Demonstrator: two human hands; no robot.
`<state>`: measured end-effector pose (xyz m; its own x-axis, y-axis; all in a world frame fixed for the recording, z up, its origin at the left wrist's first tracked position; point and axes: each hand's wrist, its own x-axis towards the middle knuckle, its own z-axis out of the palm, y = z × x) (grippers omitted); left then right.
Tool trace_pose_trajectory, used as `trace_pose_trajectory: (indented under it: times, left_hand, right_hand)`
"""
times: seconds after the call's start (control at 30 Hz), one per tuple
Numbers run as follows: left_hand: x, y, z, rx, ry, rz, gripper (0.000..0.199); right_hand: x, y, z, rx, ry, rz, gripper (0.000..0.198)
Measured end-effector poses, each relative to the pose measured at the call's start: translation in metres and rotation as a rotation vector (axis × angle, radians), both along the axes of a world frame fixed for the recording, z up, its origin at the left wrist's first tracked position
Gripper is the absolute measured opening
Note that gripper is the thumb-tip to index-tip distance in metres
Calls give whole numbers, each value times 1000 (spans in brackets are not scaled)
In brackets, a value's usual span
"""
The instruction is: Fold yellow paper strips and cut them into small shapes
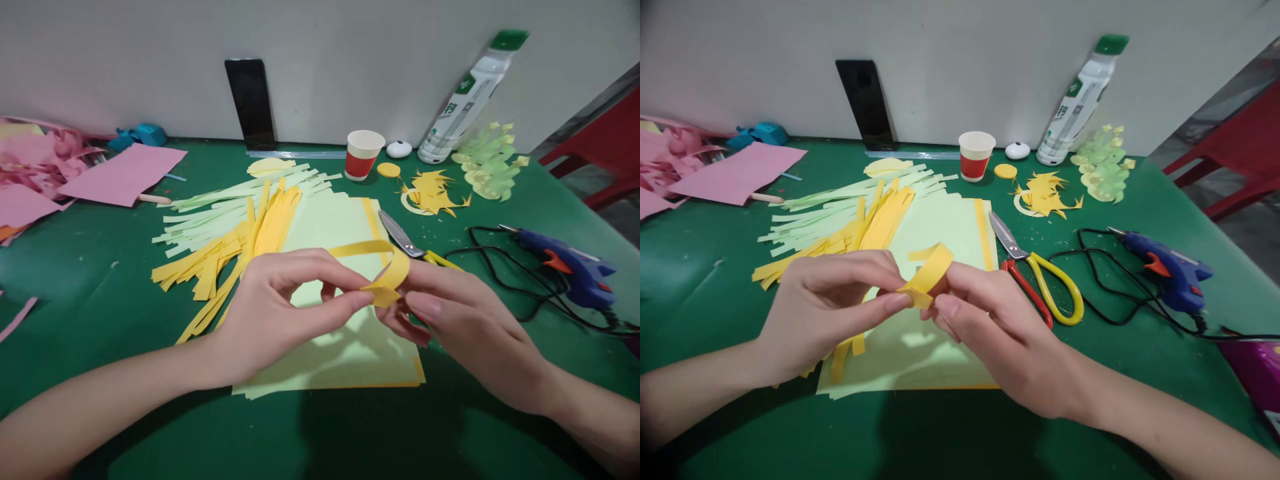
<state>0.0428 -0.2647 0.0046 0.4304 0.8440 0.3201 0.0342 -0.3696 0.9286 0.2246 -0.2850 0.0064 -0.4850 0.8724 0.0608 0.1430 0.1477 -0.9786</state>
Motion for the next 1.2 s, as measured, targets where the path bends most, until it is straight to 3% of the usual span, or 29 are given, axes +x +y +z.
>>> trace_pose_trajectory:
  times: [0.13, 0.3, 0.57, 0.8, 1.03, 1.2]
  left_hand:
    - [1, -2, 3, -162, 10, -26, 7]
    - [0, -1, 1, -257, 11, -63, 7]
    - [1, 0, 6, -196, 89, -24, 6]
    - [1, 4, 7, -247, 134, -19, 6]
    - [1, 3, 8, -305, 130, -29, 7]
    - [1, 4, 8, -332, 108, -75, 11]
  right_hand:
    - [-2, 0, 1, 329, -146, -84, 23]
    - [-5, 0, 0, 534, -234, -164, 25]
    - [-6, 3, 0, 627, -309, -159, 29]
    - [-5, 5, -1, 754, -371, -148, 27]
    - [-3, 6, -2, 733, -342, -128, 30]
    - [-3, 6, 0, 563, -297, -111, 25]
